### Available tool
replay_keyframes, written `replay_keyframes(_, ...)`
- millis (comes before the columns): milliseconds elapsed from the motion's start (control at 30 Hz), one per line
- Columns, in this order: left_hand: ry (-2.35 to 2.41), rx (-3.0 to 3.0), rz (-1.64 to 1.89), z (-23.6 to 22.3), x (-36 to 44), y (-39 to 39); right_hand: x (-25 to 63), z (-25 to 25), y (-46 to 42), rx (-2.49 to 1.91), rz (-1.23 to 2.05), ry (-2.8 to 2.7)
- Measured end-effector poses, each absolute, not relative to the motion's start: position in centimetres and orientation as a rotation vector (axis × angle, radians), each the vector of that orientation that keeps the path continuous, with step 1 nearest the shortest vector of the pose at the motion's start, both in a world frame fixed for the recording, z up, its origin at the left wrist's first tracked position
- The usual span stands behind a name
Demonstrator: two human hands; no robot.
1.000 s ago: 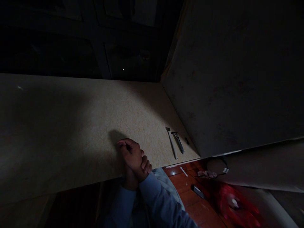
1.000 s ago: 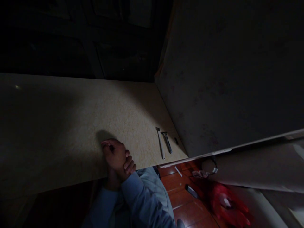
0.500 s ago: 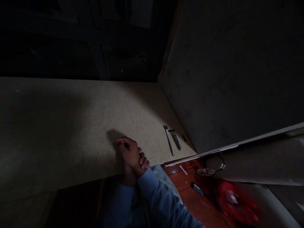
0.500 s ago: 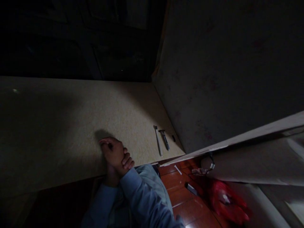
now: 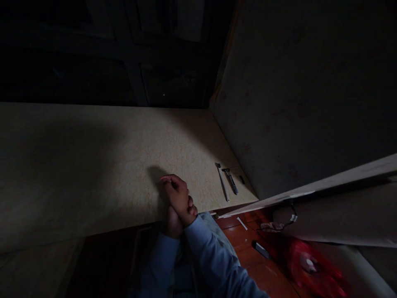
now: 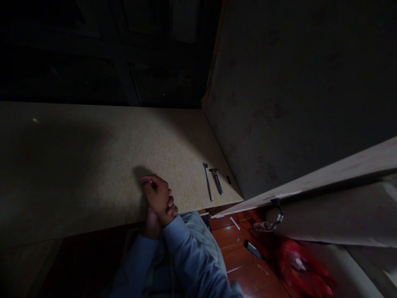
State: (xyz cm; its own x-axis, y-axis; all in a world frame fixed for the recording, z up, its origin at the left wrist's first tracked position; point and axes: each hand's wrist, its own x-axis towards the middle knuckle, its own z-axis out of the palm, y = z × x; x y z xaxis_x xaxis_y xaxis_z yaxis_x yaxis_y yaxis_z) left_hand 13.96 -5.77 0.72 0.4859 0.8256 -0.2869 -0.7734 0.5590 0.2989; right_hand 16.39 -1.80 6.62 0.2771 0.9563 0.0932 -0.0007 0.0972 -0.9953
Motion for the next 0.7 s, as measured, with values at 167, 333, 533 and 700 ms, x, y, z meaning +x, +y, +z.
replay_keyframes(167, 0.511, 0.166, 0.982, 1.3, 14.3, -6.0, 16.8, 6.8, -2.2, -1.247, 0.933, -1.019)
replay_keyframes(333, 0.568, 0.185, 0.962, 2.1, 14.3, -6.2, 17.0, 6.6, -2.2, -1.205, 0.934, -1.033)
replay_keyframes(533, 0.663, 0.232, 0.932, 2.9, 14.8, -6.3, 17.8, 6.9, -2.4, -1.173, 0.963, -1.027)
replay_keyframes(700, 0.730, 0.243, 1.043, 2.8, 15.8, -6.0, 18.7, 6.8, -2.4, -1.174, 1.049, -0.924)
